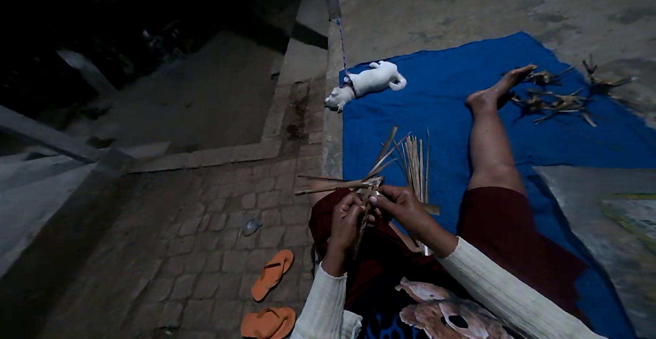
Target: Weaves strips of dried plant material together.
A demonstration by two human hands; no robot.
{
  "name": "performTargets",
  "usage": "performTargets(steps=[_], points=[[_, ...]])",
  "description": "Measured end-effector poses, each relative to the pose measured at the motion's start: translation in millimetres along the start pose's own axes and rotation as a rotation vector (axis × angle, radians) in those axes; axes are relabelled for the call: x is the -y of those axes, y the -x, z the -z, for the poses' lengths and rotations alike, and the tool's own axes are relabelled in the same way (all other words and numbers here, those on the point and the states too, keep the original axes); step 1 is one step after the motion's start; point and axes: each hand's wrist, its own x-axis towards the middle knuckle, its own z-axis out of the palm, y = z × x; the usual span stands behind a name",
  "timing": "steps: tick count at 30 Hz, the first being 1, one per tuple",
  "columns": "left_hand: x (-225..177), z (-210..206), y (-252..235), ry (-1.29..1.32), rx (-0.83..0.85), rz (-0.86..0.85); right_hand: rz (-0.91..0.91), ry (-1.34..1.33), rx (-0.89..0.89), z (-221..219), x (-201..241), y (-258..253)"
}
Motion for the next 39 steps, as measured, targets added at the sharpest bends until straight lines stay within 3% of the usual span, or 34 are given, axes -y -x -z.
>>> performTargets(steps=[6, 15, 20, 27, 34, 39], points=[[3.5, -0.7, -0.2, 0.015, -0.03, 0.028, 0.016, 0.035, 0.026, 3.9, -0.1, -0.7], [-1.4, 27.5, -4.4, -0.083, 0.111, -0.06, -0.102, 0.063, 0.194, 26.1, 0.7, -1.6], [-2.0, 23.6, -1.5, -0.095, 0.117, -0.067, -0.084, -0.154, 0.24, 28.3, -6.0, -3.2], [4.7, 8.3, 0.0, -0.089, 0.093, -0.11, -0.025, -0.159, 0.144, 21.7, -9.8, -2.9], [-2.1, 19.4, 1.6, 0.09, 0.14, -0.055, -0.065, -0.284, 0.297, 29.4, -2.9, 1.6], [5.0, 15.7, -3.6, 0.061, 0.159, -0.093, -0.062, -0.294, 0.279, 29.1, -2.8, 0.7]])
